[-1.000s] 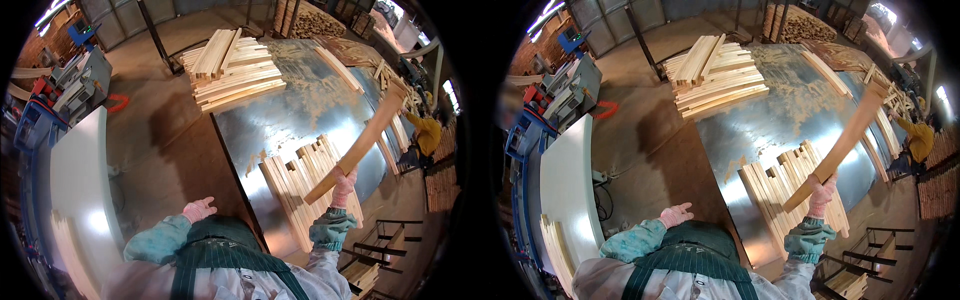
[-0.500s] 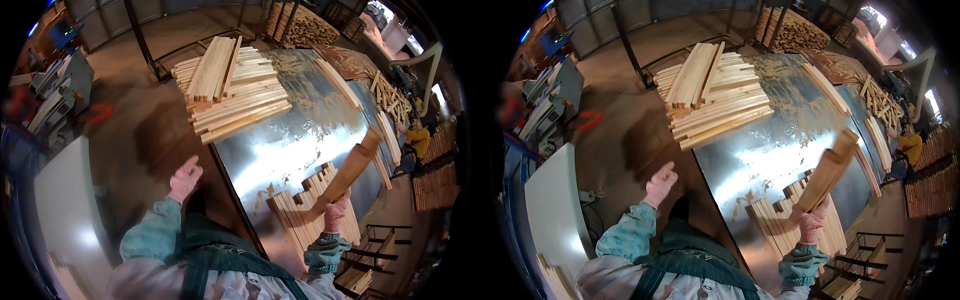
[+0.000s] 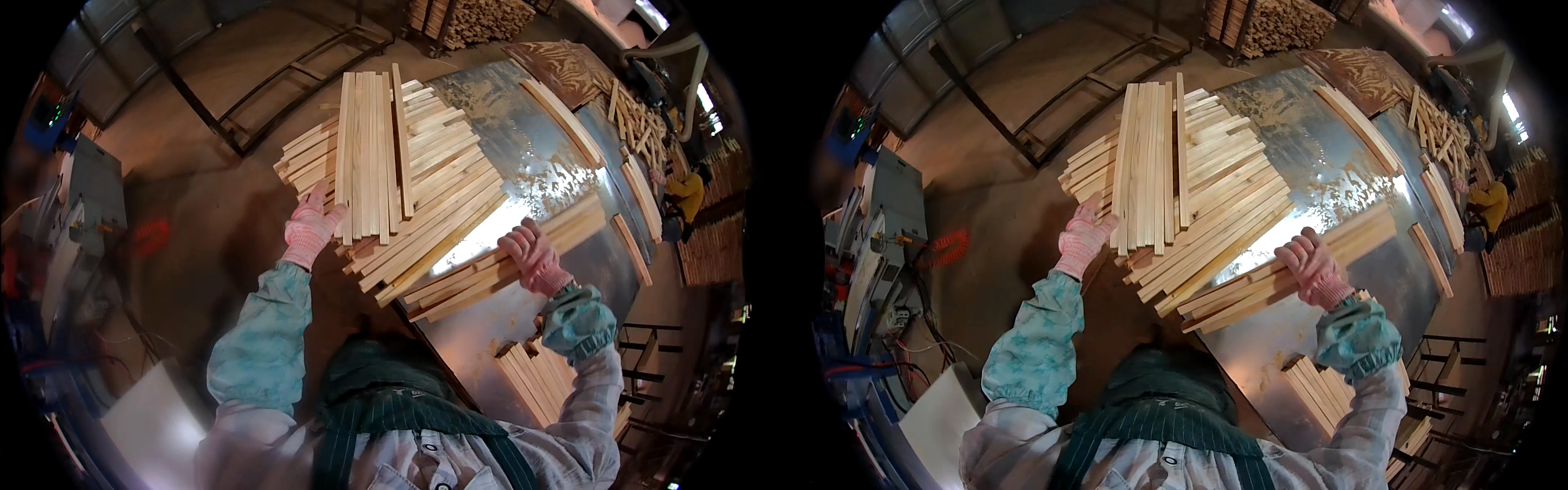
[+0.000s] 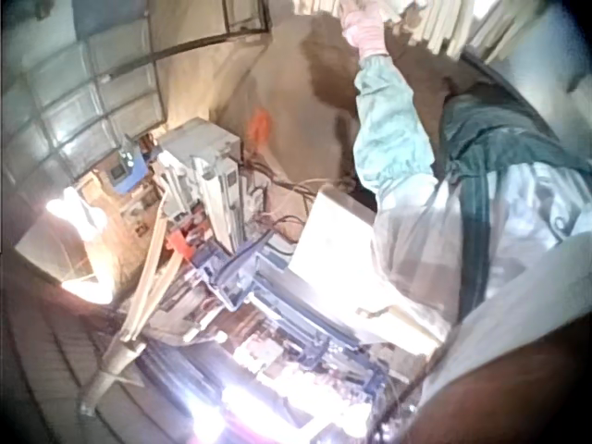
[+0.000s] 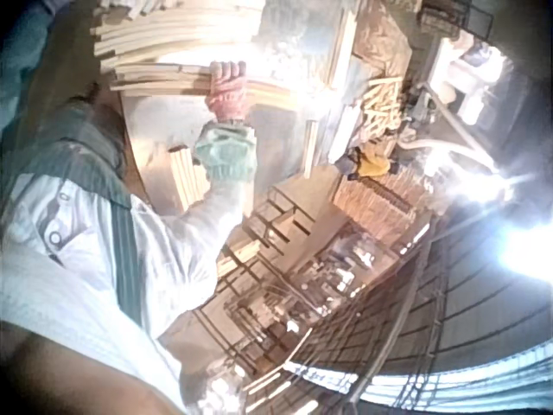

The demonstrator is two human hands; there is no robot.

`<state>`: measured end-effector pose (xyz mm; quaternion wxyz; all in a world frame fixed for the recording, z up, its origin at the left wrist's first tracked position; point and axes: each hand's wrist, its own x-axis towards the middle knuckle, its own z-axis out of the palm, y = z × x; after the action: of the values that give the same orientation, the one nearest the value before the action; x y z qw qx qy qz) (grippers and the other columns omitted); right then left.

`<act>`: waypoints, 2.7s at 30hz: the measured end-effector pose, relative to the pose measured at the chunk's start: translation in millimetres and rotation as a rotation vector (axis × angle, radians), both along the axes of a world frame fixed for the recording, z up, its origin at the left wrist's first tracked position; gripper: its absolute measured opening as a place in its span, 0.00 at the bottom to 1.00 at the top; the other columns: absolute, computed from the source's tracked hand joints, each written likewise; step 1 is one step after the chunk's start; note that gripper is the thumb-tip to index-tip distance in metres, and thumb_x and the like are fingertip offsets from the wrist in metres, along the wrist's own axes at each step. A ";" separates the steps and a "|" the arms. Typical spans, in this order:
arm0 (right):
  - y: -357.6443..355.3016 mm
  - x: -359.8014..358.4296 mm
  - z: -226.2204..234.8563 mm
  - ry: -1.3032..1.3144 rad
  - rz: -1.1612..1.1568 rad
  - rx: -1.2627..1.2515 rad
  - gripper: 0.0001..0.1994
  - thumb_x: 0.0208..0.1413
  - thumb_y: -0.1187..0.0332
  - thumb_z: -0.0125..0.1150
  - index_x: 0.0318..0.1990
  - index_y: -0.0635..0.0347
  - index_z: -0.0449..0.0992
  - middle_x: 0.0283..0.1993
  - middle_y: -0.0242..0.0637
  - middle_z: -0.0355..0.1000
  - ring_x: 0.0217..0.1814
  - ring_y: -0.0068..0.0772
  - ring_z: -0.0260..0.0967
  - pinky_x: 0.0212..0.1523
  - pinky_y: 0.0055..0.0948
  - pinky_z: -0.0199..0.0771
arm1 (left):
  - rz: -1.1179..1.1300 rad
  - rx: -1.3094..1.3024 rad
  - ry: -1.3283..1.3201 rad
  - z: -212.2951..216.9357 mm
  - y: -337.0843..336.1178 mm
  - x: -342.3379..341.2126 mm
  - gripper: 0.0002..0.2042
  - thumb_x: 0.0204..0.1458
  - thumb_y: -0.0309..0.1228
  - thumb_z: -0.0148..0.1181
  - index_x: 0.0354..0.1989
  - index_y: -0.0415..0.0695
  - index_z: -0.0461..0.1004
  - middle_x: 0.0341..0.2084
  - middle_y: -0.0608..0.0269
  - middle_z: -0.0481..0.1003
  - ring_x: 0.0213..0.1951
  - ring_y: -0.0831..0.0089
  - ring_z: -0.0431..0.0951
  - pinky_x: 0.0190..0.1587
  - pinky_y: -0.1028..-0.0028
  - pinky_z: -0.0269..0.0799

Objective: The person picks up bundles of wood slats from a metal table and places them onto a black conveyor belt. They also rearrange and sort individual wood slats on the table by hand.

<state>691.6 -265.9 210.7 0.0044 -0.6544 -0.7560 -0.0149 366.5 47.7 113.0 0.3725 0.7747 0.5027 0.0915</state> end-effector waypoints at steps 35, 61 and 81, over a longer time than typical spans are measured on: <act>217.1 -60.7 -129.0 3.130 -0.570 -0.060 0.06 0.55 0.69 0.48 0.27 0.53 0.59 0.24 0.29 0.55 0.26 0.31 0.56 0.35 0.36 0.62 | -0.418 0.003 0.181 -45.8 197.1 113.2 0.41 0.49 0.63 0.51 0.68 0.53 0.53 0.67 0.56 0.53 0.68 0.56 0.51 0.67 0.59 0.46; 184.8 -94.5 -189.6 0.983 -1.530 0.542 0.23 0.55 0.64 0.50 0.57 0.65 0.68 0.58 0.54 0.67 0.59 0.54 0.65 0.60 0.38 0.64 | -0.393 0.364 0.096 -50.0 180.3 110.5 0.41 0.47 0.63 0.54 0.63 0.44 0.63 0.64 0.52 0.59 0.65 0.57 0.56 0.66 0.64 0.50; 320.3 -175.7 -138.8 1.447 -1.180 0.792 0.36 0.51 0.72 0.58 0.68 0.62 0.51 0.64 0.50 0.60 0.68 0.42 0.55 0.64 0.34 0.58 | -0.222 -0.312 -0.668 -91.6 181.0 67.7 0.31 0.54 0.29 0.61 0.65 0.36 0.57 0.61 0.53 0.64 0.61 0.64 0.64 0.64 0.70 0.58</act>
<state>515.9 54.4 71.9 0.6699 -0.7267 -0.0683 0.1358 434.1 228.7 21.4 0.6369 0.6860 0.2744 0.2204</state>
